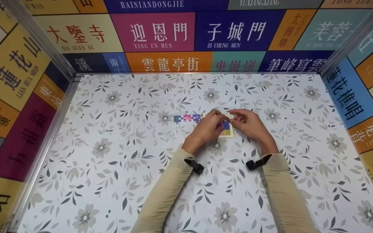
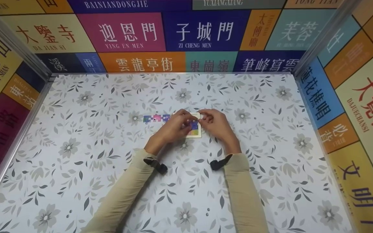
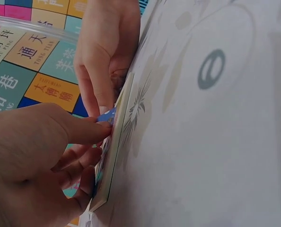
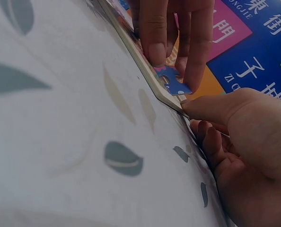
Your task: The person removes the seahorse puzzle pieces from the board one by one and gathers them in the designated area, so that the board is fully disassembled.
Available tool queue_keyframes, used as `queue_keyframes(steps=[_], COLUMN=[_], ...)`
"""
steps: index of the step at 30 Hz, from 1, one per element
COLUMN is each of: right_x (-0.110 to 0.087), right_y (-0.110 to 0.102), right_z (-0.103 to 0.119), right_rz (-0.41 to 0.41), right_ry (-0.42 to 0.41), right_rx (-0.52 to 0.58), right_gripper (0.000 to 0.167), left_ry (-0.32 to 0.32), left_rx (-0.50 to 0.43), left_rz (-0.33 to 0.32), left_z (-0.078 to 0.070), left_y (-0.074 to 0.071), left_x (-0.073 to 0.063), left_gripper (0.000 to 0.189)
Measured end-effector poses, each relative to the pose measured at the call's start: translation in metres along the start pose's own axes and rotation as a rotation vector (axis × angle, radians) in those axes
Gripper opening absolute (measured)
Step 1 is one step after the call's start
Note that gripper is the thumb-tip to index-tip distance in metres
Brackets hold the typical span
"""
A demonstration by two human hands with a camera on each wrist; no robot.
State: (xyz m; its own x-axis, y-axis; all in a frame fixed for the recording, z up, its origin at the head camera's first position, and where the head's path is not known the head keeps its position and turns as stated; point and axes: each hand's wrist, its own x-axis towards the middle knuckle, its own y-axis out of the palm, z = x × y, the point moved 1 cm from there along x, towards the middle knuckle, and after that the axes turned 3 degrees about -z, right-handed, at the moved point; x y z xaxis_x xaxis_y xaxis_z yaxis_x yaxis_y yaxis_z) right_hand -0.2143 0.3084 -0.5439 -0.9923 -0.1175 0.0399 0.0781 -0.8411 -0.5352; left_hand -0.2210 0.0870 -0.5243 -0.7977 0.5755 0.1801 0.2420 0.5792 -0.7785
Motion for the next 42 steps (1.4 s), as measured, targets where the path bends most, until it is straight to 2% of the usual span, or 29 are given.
queue_keyframes(steps=[10,19,27,32,42], right_x=[0.001,0.000,0.000,0.000,-0.001], right_y=[-0.001,-0.002,0.001,0.000,0.000], right_z=[0.002,0.002,0.001,0.002,0.002], right_rz=[-0.010,-0.017,-0.014,-0.015,-0.015], right_ry=[0.010,-0.002,0.009,0.012,0.009], right_rx=[0.008,0.000,-0.015,-0.020,-0.004], right_gripper=[0.038,0.040,0.039,0.038,0.037], left_ry=[-0.004,0.027,0.038,0.044,0.045], left_rx=[0.001,0.072,-0.020,-0.060,-0.038], left_rz=[0.010,0.017,0.011,-0.017,-0.043], left_z=[0.000,-0.001,0.005,0.009,0.021], left_y=[-0.001,-0.001,-0.004,-0.009,-0.026], left_x=[0.000,-0.002,-0.006,-0.007,-0.018], left_gripper=[0.038,0.033,0.030,0.033,0.036])
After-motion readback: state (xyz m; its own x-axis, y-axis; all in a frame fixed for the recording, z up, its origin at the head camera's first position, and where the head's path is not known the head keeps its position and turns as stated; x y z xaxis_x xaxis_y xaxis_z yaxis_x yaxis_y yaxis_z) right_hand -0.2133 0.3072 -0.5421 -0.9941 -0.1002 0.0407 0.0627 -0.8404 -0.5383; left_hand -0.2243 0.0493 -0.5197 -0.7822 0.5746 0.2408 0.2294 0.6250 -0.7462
